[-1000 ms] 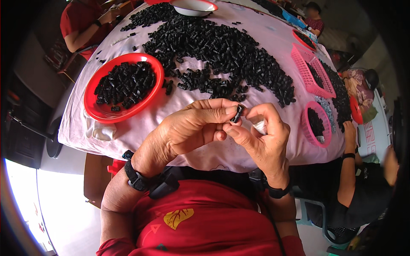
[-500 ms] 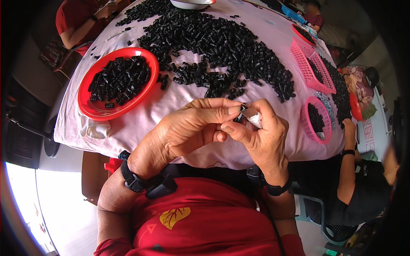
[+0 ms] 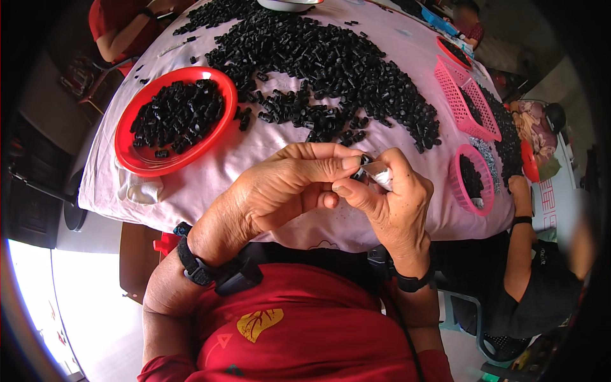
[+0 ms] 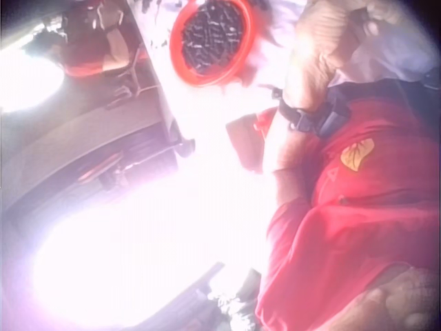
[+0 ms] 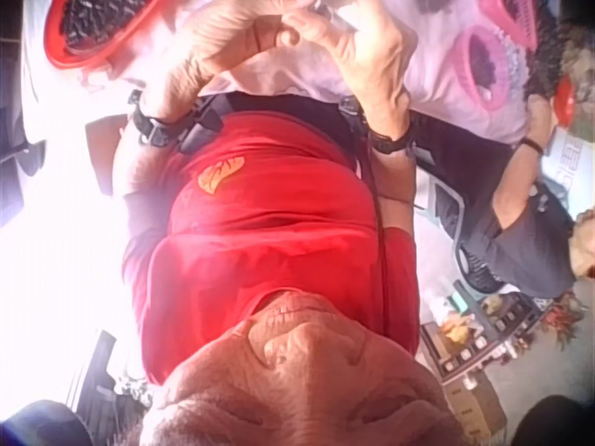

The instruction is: Assembling small black plastic components by hand at a production table.

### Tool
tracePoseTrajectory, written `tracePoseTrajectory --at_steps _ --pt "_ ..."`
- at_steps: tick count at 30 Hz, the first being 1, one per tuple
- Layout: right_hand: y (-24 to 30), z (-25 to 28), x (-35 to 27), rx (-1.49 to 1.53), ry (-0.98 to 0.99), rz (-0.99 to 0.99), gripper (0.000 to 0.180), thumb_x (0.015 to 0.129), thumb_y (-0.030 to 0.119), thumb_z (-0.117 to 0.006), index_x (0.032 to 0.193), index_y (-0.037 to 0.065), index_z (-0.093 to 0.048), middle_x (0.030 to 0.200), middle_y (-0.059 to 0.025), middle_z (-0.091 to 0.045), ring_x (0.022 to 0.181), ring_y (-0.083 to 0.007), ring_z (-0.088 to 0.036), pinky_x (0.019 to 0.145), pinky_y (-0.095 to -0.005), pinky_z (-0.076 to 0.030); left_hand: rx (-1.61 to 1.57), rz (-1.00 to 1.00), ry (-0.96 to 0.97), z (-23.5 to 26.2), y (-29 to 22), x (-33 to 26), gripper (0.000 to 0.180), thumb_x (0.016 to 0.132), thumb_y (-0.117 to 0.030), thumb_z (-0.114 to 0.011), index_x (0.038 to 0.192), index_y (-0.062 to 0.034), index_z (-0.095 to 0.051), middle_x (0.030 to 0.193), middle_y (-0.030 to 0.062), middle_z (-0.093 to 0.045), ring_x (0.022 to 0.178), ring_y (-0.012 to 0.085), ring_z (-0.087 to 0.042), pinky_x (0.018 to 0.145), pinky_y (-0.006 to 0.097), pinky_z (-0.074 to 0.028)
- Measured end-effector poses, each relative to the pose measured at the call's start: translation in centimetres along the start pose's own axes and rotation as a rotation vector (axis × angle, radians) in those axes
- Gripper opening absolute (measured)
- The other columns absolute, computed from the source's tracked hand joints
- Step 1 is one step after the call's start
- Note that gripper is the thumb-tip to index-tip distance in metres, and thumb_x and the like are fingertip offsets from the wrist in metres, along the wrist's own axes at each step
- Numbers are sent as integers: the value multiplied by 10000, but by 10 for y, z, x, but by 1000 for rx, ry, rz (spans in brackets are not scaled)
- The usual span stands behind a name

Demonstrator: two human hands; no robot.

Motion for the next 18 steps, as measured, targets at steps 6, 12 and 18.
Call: tracePoseTrajectory --at_steps 6,12,18 --pt "-1 -1 -2 -39 -11 16 535 729 513 -752 739 40 -503 550 -49 -547 493 -146 -557 463 -276 -433 28 -12 4 0 -1 0 224 889 -176 -653 1078 -54 -646 923 -15 -649 786 59 -593 674 186 -495" --pt "-1 -1 -2 -39 -11 24 542 727 525 -746 735 41 -502 546 -48 -542 487 -147 -552 457 -278 -431 22 8 -19 1 1 1 223 889 -160 -650 1084 -51 -643 924 -15 -646 782 56 -591 668 187 -496" --pt "2 -1 0 -42 -2 25 488 692 470 -786 722 64 -519 592 -62 -587 471 -199 -584 424 -312 -442 29 -13 21 5 1 2 225 893 -125 -625 1101 -38 -626 947 30 -664 776 102 -619 699 258 -503"
Point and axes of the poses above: each hand's wrist, its own x-axis towards the middle knuckle, its own z-axis out of the back of the hand, y = z × x, the point moved 8 cm from there along x, towards the middle knuckle
